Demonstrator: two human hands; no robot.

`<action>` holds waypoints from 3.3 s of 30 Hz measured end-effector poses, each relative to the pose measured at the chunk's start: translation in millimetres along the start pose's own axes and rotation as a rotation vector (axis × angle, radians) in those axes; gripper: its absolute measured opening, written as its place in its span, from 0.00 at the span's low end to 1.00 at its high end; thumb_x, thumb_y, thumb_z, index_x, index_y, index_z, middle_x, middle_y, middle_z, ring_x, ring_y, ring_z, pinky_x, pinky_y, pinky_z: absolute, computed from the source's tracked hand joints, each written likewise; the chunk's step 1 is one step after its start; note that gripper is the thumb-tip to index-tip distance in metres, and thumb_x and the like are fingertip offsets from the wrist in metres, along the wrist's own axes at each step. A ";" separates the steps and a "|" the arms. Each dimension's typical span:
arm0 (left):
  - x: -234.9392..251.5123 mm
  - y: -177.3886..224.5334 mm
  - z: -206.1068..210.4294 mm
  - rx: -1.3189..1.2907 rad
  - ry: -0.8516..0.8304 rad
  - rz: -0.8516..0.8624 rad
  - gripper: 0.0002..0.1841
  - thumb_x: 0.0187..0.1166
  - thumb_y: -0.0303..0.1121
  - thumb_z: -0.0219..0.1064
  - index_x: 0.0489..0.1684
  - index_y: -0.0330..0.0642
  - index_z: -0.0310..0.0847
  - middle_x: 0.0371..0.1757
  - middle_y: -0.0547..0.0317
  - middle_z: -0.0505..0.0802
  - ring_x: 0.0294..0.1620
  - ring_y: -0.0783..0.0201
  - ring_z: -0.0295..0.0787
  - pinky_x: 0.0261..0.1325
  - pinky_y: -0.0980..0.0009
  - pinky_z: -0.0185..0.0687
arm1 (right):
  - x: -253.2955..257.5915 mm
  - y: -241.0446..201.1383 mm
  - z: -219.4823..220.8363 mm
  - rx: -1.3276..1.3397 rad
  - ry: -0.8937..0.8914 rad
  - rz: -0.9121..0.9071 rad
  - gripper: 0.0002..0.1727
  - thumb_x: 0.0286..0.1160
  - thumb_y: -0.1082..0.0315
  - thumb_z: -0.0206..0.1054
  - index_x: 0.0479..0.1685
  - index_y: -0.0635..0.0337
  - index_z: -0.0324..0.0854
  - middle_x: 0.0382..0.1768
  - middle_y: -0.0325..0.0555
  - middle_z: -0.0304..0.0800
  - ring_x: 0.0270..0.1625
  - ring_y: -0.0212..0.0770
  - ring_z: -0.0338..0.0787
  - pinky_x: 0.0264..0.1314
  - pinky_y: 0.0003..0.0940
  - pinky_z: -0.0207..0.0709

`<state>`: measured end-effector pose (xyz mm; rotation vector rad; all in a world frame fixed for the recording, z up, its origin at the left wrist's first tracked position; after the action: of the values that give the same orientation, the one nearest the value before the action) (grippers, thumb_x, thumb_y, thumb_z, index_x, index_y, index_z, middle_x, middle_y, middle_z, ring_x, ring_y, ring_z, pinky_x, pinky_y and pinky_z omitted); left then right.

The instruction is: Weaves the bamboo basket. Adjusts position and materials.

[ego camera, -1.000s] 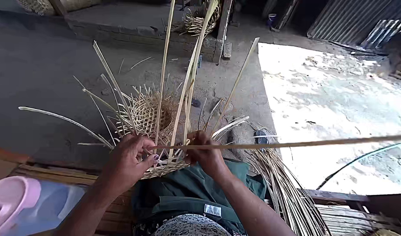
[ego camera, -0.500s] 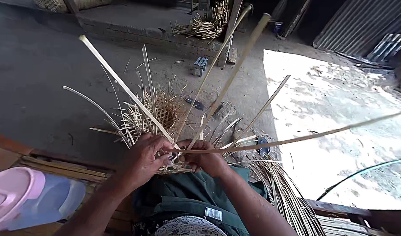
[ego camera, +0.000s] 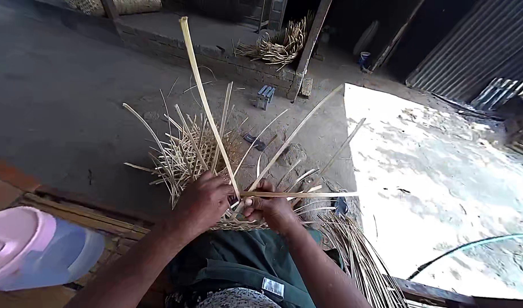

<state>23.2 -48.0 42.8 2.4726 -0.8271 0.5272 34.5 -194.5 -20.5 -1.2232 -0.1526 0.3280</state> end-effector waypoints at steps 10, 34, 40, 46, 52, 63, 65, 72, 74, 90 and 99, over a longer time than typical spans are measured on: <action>-8.5 -50.7 2.1 -0.702 -0.135 -0.505 0.20 0.75 0.32 0.71 0.67 0.46 0.85 0.25 0.71 0.88 0.25 0.77 0.80 0.34 0.77 0.78 | -31.3 -19.9 25.4 -0.540 0.115 -0.543 0.07 0.79 0.76 0.65 0.48 0.69 0.85 0.37 0.45 0.89 0.25 0.27 0.86 0.27 0.23 0.85; 10.7 13.7 -32.3 0.059 0.092 0.124 0.16 0.80 0.43 0.68 0.53 0.43 0.91 0.45 0.50 0.95 0.43 0.49 0.88 0.46 0.52 0.83 | -34.4 -71.2 27.2 -1.407 0.430 -0.398 0.19 0.81 0.57 0.67 0.64 0.57 0.89 0.45 0.55 0.92 0.37 0.54 0.94 0.35 0.53 0.86; -24.1 -30.2 -15.1 -0.284 0.107 -0.078 0.14 0.73 0.44 0.72 0.42 0.42 0.89 0.41 0.63 0.90 0.42 0.77 0.82 0.48 0.82 0.78 | 10.8 -38.7 30.6 -1.151 -0.001 -0.060 0.18 0.79 0.55 0.69 0.46 0.64 0.86 0.44 0.57 0.91 0.53 0.58 0.91 0.54 0.64 0.78; -36.0 -74.3 -11.1 -0.459 0.135 -0.157 0.14 0.76 0.40 0.70 0.50 0.40 0.84 0.46 0.68 0.91 0.45 0.79 0.86 0.53 0.80 0.83 | 32.9 -27.3 36.1 -0.810 -0.203 -0.153 0.17 0.88 0.62 0.55 0.47 0.68 0.84 0.35 0.51 0.90 0.38 0.43 0.90 0.47 0.47 0.83; -26.3 -34.9 -0.6 0.232 -0.082 -0.032 0.43 0.71 0.67 0.62 0.73 0.36 0.81 0.58 0.35 0.91 0.58 0.28 0.84 0.58 0.32 0.78 | 2.7 -45.8 50.7 -0.953 -0.188 -0.537 0.15 0.85 0.64 0.62 0.46 0.70 0.87 0.40 0.57 0.92 0.44 0.50 0.93 0.52 0.50 0.84; -20.7 -34.4 -8.6 -0.460 -0.089 -0.254 0.33 0.73 0.49 0.71 0.75 0.39 0.77 0.44 0.70 0.94 0.36 0.79 0.86 0.40 0.80 0.82 | -0.6 -39.1 37.5 -1.240 -0.271 -0.256 0.19 0.90 0.57 0.59 0.50 0.63 0.90 0.45 0.55 0.91 0.50 0.54 0.91 0.54 0.58 0.81; -22.0 -43.6 -4.4 -0.678 -0.086 -0.349 0.24 0.71 0.36 0.72 0.67 0.39 0.82 0.37 0.72 0.94 0.34 0.79 0.88 0.40 0.81 0.84 | 3.4 -32.7 35.1 -1.120 -0.319 -0.199 0.21 0.89 0.56 0.60 0.44 0.66 0.89 0.40 0.54 0.91 0.46 0.51 0.90 0.53 0.56 0.79; -19.6 -29.8 -7.9 -0.595 0.062 -0.088 0.15 0.76 0.32 0.71 0.58 0.40 0.89 0.46 0.63 0.92 0.40 0.76 0.87 0.43 0.81 0.85 | 11.4 -12.3 19.7 -1.016 -0.281 0.094 0.24 0.86 0.48 0.64 0.42 0.64 0.88 0.34 0.46 0.89 0.36 0.38 0.84 0.46 0.46 0.77; -14.3 -2.0 -8.6 -0.230 0.038 0.035 0.28 0.80 0.45 0.70 0.73 0.34 0.80 0.44 0.55 0.93 0.33 0.71 0.85 0.36 0.77 0.82 | 12.7 -14.3 20.5 -1.043 -0.233 0.072 0.24 0.82 0.46 0.68 0.37 0.63 0.89 0.31 0.46 0.88 0.37 0.42 0.85 0.46 0.51 0.77; -4.2 -1.8 1.7 0.103 0.032 -0.001 0.19 0.66 0.44 0.74 0.45 0.37 0.89 0.38 0.49 0.93 0.40 0.48 0.88 0.43 0.54 0.82 | -22.3 -29.7 35.7 -1.416 0.356 -0.392 0.11 0.78 0.63 0.67 0.48 0.58 0.93 0.42 0.52 0.95 0.45 0.53 0.96 0.39 0.50 0.87; -8.7 -47.4 12.0 -0.134 -0.074 -0.234 0.20 0.63 0.44 0.76 0.45 0.39 0.85 0.40 0.56 0.87 0.36 0.68 0.79 0.39 0.70 0.75 | 22.9 1.7 6.2 -0.397 -0.179 0.058 0.04 0.76 0.74 0.73 0.43 0.65 0.85 0.28 0.38 0.90 0.24 0.25 0.86 0.29 0.20 0.81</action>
<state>49.4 -17.3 13.9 2.4335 -0.5691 0.2887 54.1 -180.9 -21.3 -1.5924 -0.3495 0.4727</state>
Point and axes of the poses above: each hand's wrist, its own x-axis towards the middle knuckle, its own z-axis out of the palm, y = z × x, the point moved 9 cm from there along x, towards the middle knuckle
